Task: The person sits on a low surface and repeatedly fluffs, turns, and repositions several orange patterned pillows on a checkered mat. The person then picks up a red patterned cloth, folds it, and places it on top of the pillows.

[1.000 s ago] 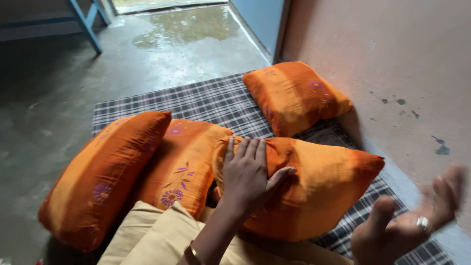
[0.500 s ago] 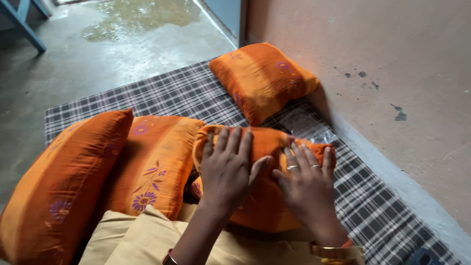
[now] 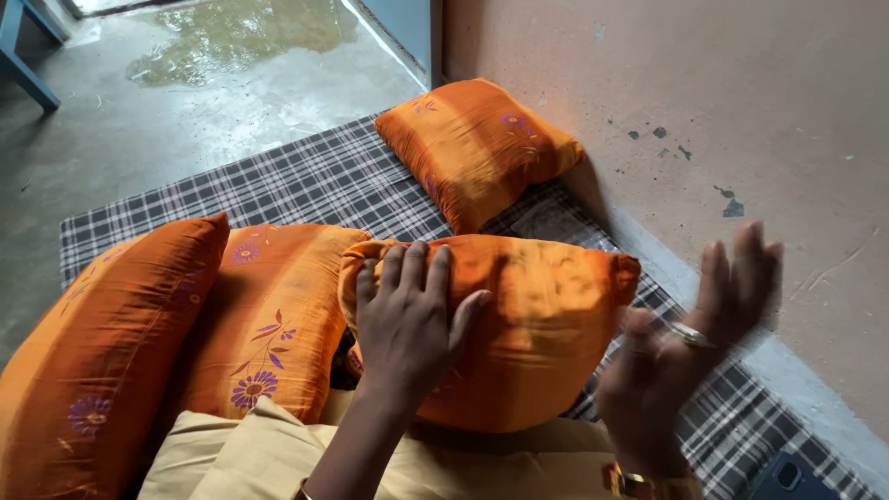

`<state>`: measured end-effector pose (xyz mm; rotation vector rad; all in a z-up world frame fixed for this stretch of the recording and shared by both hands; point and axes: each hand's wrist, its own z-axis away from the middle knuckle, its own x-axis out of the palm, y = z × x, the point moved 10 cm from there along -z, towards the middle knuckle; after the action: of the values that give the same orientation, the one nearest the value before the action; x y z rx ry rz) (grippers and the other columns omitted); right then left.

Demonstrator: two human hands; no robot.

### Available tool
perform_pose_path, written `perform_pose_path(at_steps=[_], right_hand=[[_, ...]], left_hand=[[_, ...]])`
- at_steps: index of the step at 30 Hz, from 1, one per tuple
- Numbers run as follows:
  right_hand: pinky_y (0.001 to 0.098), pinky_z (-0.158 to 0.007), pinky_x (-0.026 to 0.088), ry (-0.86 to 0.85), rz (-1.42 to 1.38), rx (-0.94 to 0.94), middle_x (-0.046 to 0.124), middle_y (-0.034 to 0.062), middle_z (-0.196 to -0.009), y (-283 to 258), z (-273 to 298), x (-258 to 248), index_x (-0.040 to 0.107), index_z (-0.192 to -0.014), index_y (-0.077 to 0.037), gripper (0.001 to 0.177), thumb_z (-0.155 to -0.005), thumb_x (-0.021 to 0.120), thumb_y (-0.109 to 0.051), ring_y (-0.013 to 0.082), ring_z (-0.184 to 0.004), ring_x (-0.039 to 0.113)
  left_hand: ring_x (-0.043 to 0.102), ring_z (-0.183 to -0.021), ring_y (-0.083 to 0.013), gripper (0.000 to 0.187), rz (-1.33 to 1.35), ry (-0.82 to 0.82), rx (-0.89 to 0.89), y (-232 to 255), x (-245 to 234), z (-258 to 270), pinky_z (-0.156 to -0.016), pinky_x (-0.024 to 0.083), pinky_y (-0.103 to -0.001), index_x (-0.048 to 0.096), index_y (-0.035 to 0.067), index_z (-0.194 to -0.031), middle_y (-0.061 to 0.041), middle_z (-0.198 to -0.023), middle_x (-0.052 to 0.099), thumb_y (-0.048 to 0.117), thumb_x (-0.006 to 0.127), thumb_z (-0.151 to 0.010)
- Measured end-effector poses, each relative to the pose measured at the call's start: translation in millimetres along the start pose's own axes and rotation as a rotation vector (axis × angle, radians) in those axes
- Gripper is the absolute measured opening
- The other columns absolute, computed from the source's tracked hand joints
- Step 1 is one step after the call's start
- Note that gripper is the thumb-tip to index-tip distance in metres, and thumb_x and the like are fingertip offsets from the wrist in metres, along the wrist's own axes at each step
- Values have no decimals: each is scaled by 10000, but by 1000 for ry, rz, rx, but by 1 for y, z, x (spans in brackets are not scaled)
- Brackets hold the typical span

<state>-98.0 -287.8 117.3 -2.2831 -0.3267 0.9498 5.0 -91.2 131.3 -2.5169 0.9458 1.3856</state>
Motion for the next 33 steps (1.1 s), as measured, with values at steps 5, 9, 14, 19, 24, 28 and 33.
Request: perform_pose_path(at_steps=[5,9,14,19,24,28,33], right_hand=[[581,-1180,263,-133,298,-306,552,223,-1432,-16,-7,34,595,-1191,44,379,-1038,591,-302,403,-1384,468],[588,-1262,204,40,298,-491,570,142,-1391,-56,8,19,593,-1218,-84,261,-1050,534,-275,326,-1420,481],[645,-1208,159,-201,418,-373,605,129,-1376,-43,2,56,647,-1297,-53,443,-965,556,-332,298,-1357,494],[609,-1228,172,-219,398,-437,603,95,-1397,-56,15,60,659,-1289,-93,418,-962,583,-341,306,-1377,484],[587,-1254,178,-167,372,-387,620,59,-1388,-54,9,53,679,-1259,-97,393,-957,583,-328,289,-1365,509],[571,-1272,187,-186,336,-431,638,55,-1356,-64,16,57,692,-1227,-116,349,-965,585,-321,271,-1370,514],[556,-1266,198,-187,308,-366,664,59,-1305,-55,9,48,701,-1190,-121,310,-948,621,-298,258,-1308,544]], left_hand=[[508,-1309,-366,644,-8,22,22,10,-2,-2,-1091,315,-570,650,71,-1295,-178,-1364,610,600,565,-937],[510,-1310,-359,619,5,33,-2,10,-16,-7,-1078,321,-573,638,72,-1280,-171,-1358,617,578,580,-929],[433,-1472,-346,590,164,325,130,37,-64,9,-1194,270,-546,553,28,-1474,-175,-1535,535,461,525,-1074],[342,-1538,-283,575,61,-114,58,18,0,-3,-1262,149,-549,524,25,-1445,-107,-1576,448,432,507,-1039],[341,-1568,-313,524,110,242,119,12,-45,4,-1294,172,-555,522,24,-1517,-151,-1650,420,281,450,-1065],[366,-1501,-292,506,55,-181,-88,-25,-4,-8,-1201,231,-570,497,41,-1456,-136,-1586,415,274,471,-1007],[418,-1425,-380,537,183,263,49,-15,-56,8,-1224,328,-508,486,56,-1566,-182,-1656,434,321,448,-1099]])
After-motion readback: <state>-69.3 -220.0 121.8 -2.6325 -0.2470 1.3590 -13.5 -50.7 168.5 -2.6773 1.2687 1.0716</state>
